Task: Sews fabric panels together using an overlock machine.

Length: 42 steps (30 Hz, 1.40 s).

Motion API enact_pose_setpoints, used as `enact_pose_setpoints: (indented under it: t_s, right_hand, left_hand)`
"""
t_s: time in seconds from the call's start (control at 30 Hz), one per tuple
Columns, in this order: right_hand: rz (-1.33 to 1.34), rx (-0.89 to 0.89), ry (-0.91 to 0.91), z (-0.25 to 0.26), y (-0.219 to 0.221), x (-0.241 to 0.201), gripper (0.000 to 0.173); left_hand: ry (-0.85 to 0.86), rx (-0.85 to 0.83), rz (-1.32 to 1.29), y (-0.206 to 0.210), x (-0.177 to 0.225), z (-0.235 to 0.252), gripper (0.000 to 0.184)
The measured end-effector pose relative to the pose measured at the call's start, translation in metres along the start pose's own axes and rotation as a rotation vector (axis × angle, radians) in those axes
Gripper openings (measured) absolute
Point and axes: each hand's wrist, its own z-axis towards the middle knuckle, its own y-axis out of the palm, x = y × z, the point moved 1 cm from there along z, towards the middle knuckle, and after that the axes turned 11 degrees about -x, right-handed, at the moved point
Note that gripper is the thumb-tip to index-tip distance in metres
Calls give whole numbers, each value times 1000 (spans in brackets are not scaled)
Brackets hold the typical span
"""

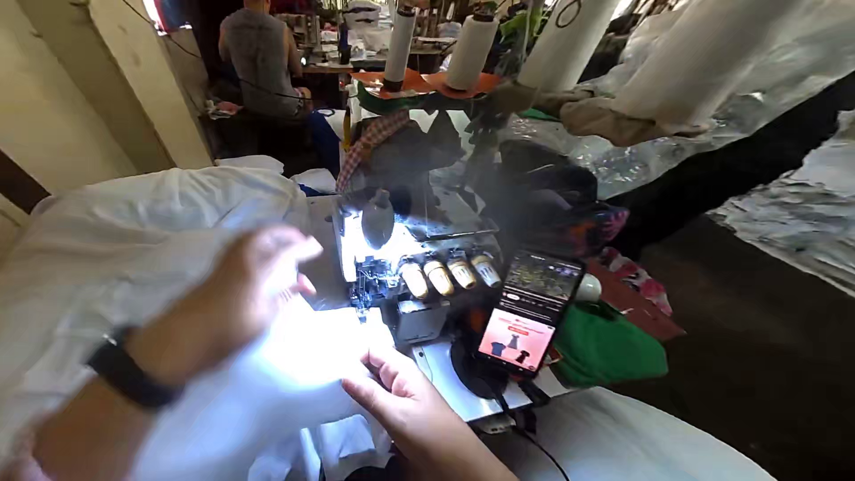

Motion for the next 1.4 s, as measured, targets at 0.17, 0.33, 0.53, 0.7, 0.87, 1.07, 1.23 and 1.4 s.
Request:
enact_pose_setpoints:
  t_s: [0.17, 0.33, 0.53, 0.7, 0.87, 1.07, 1.23, 1.4]
  right_hand:
    - [-144, -8, 16, -13, -23, 15, 15]
    - [-233, 143, -60, -28, -21, 7, 10]
    - [-89, 196, -44, -48, -5, 0, 25]
    - [-162, 269, -98, -41, -9, 18, 8]
    - [-494, 459, -167, -7, -30, 48, 18]
    - [-295, 357, -58, -25, -26, 46, 13]
    - [-190, 376, -60, -31, -21, 55, 11]
    - [-53, 433, -37, -29, -13, 55, 18]
  left_hand:
    - [-74, -14, -160, 72, 24, -38, 38]
    - [-85, -27, -211, 75, 52, -36, 50]
    - [-67, -46, -495, 61, 101, -32, 20]
    - [-195, 209, -452, 74, 89, -29, 23]
    - [-376, 292, -278, 115, 57, 5, 19]
    - [-372, 260, -311, 120, 62, -6, 19]
    - [-353, 261, -250, 124, 65, -7, 18]
    - [-300, 144, 164, 110, 104, -14, 24]
